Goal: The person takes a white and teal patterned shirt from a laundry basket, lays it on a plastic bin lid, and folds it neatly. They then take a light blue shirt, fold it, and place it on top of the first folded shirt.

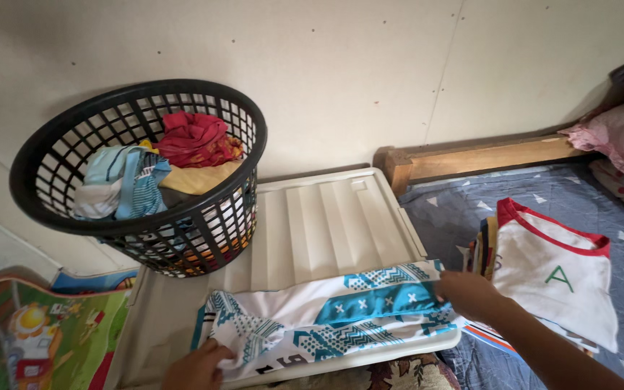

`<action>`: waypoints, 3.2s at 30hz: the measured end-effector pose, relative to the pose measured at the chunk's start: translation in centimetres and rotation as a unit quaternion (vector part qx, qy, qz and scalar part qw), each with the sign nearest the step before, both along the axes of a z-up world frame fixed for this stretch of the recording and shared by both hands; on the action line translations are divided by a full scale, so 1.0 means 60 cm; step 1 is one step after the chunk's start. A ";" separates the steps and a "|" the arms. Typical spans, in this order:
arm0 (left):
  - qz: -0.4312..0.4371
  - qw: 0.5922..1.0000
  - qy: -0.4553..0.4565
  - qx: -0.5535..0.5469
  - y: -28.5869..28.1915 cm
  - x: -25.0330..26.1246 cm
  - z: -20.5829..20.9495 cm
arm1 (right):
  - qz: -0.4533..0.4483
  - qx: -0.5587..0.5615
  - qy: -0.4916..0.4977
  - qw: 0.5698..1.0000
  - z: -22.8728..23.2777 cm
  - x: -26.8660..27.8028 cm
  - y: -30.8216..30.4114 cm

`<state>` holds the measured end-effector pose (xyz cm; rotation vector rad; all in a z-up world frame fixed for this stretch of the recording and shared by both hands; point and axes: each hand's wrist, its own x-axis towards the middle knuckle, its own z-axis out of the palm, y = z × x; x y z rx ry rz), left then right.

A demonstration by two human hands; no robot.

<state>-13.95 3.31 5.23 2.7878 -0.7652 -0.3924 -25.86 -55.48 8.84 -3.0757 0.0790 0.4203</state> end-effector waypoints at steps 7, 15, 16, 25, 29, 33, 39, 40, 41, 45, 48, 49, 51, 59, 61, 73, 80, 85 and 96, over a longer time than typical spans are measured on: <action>0.080 0.973 -0.050 -0.209 0.020 0.039 0.031 | -0.052 0.021 -0.011 0.998 0.006 0.051 0.008; 0.297 0.930 -0.116 -0.185 -0.039 0.184 -0.043 | -0.194 0.082 -0.161 0.964 -0.124 0.125 -0.026; 0.324 0.928 -0.103 -0.154 -0.048 0.195 -0.053 | -0.224 0.095 -0.126 0.962 -0.139 0.133 -0.034; 0.450 0.860 -0.079 -0.226 -0.069 0.185 -0.079 | -0.354 0.161 -0.041 0.920 -0.179 0.159 -0.081; 0.454 0.803 -0.226 -0.312 -0.058 0.149 -0.090 | -0.391 0.204 -0.120 0.889 -0.176 0.153 -0.069; 0.413 0.758 -0.263 -0.431 -0.051 0.140 -0.104 | -0.384 0.233 -0.213 0.868 -0.179 0.159 -0.060; 0.415 0.727 -0.220 -0.501 -0.043 0.147 -0.124 | -0.361 0.268 -0.318 0.835 -0.174 0.159 -0.042; 0.425 0.712 -0.197 -0.523 -0.045 0.148 -0.125 | -0.364 0.264 -0.325 0.832 -0.165 0.156 -0.035; 0.430 0.720 -0.201 -0.507 -0.044 0.148 -0.124 | -0.365 0.261 -0.332 0.830 -0.155 0.156 -0.025; 0.455 0.748 -0.207 -0.436 -0.044 0.143 -0.115 | -0.354 0.147 -0.283 0.879 -0.108 0.143 0.012; 0.442 0.780 -0.262 -0.357 -0.051 0.142 -0.108 | -0.322 0.088 -0.207 0.920 -0.083 0.142 0.024; 0.432 0.790 -0.290 -0.326 -0.051 0.140 -0.106 | -0.314 0.071 -0.187 0.928 -0.078 0.143 0.024; 0.392 0.798 -0.330 -0.317 -0.054 0.144 -0.105 | -0.309 0.053 -0.168 0.935 -0.078 0.149 0.025; 0.382 0.857 -0.197 -0.285 -0.010 0.205 -0.153 | -0.169 -0.051 -0.337 0.925 -0.073 0.141 0.014; 0.388 0.857 -0.134 -0.312 0.025 0.235 -0.173 | -0.121 -0.031 -0.406 0.905 -0.064 0.142 0.033; 0.282 0.875 0.019 -0.393 0.075 0.277 -0.197 | 0.139 0.190 -0.361 0.902 -0.038 0.210 0.412; 0.235 0.922 -0.076 -0.299 0.031 0.250 -0.106 | 0.287 0.400 -0.195 0.848 -0.034 0.188 0.599; 0.214 0.940 -0.050 -0.263 0.006 0.226 -0.042 | 0.354 0.312 -0.196 0.860 -0.040 0.173 0.663; 0.288 0.923 -0.060 -0.250 -0.007 0.189 -0.016 | 0.302 0.379 -0.175 0.857 -0.098 0.157 0.671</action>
